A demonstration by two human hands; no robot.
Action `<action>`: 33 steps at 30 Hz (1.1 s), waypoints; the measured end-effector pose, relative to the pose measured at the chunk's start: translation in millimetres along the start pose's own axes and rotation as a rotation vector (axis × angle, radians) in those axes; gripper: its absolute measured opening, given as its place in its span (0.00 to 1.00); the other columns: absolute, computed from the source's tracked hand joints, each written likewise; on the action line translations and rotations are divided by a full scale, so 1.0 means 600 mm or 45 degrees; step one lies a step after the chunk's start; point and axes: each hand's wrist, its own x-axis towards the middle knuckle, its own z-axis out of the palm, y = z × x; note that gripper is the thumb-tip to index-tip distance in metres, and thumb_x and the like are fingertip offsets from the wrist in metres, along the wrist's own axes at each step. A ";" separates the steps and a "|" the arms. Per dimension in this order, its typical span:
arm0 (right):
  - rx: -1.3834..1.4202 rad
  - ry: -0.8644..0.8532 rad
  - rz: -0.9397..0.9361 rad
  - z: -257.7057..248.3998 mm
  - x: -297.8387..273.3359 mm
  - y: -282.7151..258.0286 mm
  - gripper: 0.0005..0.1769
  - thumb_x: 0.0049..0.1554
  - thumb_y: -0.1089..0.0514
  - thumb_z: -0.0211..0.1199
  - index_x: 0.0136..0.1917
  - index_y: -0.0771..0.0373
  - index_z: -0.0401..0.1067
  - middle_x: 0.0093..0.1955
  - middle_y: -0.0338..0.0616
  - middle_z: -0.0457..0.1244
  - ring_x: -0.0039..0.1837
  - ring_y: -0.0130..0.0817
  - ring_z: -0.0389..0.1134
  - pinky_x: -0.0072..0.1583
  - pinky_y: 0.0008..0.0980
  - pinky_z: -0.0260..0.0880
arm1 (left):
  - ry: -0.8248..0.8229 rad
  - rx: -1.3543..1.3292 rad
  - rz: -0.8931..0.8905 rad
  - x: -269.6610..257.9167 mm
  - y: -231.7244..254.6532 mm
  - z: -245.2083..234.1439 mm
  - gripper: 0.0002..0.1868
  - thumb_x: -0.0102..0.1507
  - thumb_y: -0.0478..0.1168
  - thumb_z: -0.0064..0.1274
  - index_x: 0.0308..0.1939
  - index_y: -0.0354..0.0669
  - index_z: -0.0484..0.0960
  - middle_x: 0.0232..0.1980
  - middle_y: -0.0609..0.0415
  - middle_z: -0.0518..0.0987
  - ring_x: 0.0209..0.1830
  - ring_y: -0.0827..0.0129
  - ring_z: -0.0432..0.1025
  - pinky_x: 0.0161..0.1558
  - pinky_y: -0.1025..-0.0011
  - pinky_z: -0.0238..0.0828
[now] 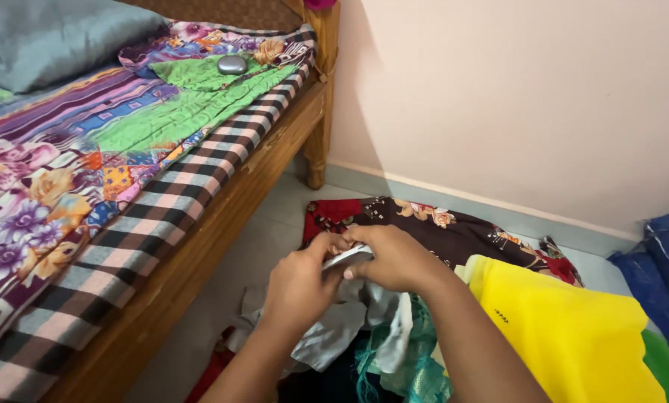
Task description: Inspecting a pair of light-colored trousers for quality or preparation on a bed.
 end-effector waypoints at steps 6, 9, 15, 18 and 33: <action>-0.046 -0.084 0.173 0.008 0.015 -0.010 0.11 0.50 0.56 0.70 0.47 0.57 0.82 0.46 0.45 0.73 0.49 0.39 0.74 0.53 0.36 0.70 | -0.160 -0.116 -0.033 0.012 -0.060 -0.001 0.23 0.53 0.47 0.66 0.49 0.51 0.77 0.40 0.49 0.86 0.43 0.50 0.80 0.42 0.56 0.74; 0.120 0.006 0.107 0.007 0.019 -0.008 0.13 0.50 0.56 0.70 0.49 0.59 0.80 0.45 0.45 0.73 0.49 0.38 0.75 0.52 0.34 0.71 | -0.302 -0.082 -0.150 0.015 -0.059 -0.027 0.24 0.53 0.51 0.66 0.50 0.50 0.79 0.41 0.48 0.86 0.43 0.52 0.81 0.44 0.58 0.75; 0.112 0.066 0.112 0.008 0.032 -0.010 0.13 0.49 0.56 0.71 0.48 0.59 0.80 0.44 0.46 0.73 0.48 0.38 0.74 0.52 0.34 0.71 | -0.609 0.226 -0.206 0.026 -0.125 -0.002 0.26 0.49 0.51 0.69 0.50 0.54 0.83 0.45 0.48 0.83 0.48 0.50 0.78 0.49 0.56 0.73; 0.090 0.111 0.163 0.009 0.042 0.001 0.12 0.51 0.55 0.68 0.49 0.58 0.80 0.45 0.46 0.73 0.46 0.38 0.75 0.51 0.36 0.72 | -0.467 0.358 -0.257 0.038 -0.101 -0.011 0.19 0.53 0.52 0.65 0.45 0.53 0.86 0.44 0.48 0.85 0.48 0.50 0.78 0.48 0.54 0.73; 0.055 0.212 0.099 -0.012 0.018 0.102 0.17 0.56 0.48 0.65 0.49 0.63 0.78 0.39 0.47 0.70 0.43 0.35 0.70 0.49 0.35 0.68 | -0.186 0.004 -0.305 0.049 -0.057 0.010 0.19 0.55 0.54 0.62 0.46 0.53 0.87 0.35 0.48 0.85 0.36 0.57 0.80 0.40 0.60 0.73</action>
